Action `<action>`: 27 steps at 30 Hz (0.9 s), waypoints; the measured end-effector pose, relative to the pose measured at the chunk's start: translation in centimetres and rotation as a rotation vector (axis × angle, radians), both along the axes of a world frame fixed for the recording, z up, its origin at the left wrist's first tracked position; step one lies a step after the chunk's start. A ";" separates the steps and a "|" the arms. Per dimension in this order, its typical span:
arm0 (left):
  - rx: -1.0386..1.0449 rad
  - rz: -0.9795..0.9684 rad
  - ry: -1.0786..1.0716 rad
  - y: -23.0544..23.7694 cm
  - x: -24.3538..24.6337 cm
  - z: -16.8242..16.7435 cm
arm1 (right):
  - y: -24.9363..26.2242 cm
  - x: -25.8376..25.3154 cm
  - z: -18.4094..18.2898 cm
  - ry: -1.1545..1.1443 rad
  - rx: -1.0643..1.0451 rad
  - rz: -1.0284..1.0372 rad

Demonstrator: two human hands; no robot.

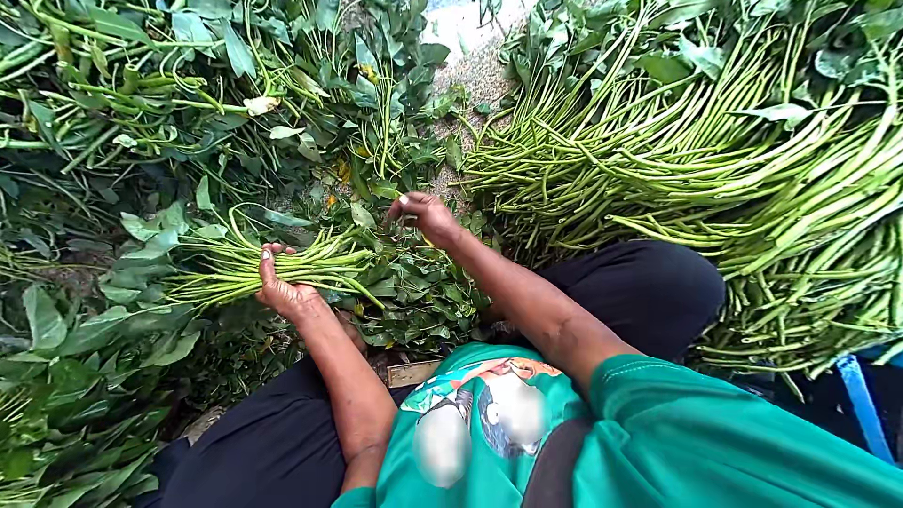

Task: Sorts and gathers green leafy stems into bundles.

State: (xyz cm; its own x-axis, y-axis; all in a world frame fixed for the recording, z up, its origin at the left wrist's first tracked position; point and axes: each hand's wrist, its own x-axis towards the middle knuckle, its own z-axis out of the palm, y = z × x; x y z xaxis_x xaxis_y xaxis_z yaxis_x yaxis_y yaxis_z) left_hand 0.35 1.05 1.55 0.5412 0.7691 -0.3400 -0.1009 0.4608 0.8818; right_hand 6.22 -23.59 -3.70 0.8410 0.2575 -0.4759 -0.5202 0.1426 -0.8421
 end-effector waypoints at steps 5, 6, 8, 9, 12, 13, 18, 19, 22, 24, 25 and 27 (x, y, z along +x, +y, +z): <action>-0.020 -0.024 0.007 -1.0 0.5 0.0 | -1.2 3.2 -2.7 0.084 -0.218 -0.014; -0.041 -0.055 0.024 -1.3 0.6 0.0 | -0.6 3.9 -3.1 0.142 -0.232 0.050; -0.099 -0.138 0.041 -1.6 0.7 -0.1 | 1.3 5.4 -4.1 0.255 -0.256 0.100; -0.132 -0.170 0.042 -1.7 0.6 -0.2 | 2.2 5.9 -4.7 0.289 -0.324 0.127; -0.193 -0.230 0.045 -2.1 0.5 -0.9 | 3.3 6.7 -7.4 0.262 -0.581 0.285; -0.201 -0.239 0.049 -2.3 0.5 -1.0 | 3.3 6.6 -7.9 0.217 -0.645 0.322; -0.209 -0.289 0.118 -2.3 0.2 -1.5 | 1.5 5.0 -5.1 0.051 -0.658 0.322; -0.199 -0.302 0.130 -2.3 0.1 -1.5 | 0.9 4.4 -4.4 0.076 -0.604 0.320; -0.160 -0.300 0.184 -2.9 0.3 -1.3 | -0.8 2.3 -3.2 0.130 -0.459 0.366; -0.150 -0.300 0.193 -3.1 0.5 -1.3 | -1.5 1.2 -2.1 0.070 -0.491 0.506; -0.149 -0.305 0.195 -3.1 0.6 -1.4 | -1.7 0.7 -1.6 -0.017 -0.587 0.586; -0.145 -0.319 0.223 -3.1 0.7 -1.5 | -1.6 -0.8 -0.2 -0.208 -0.814 0.676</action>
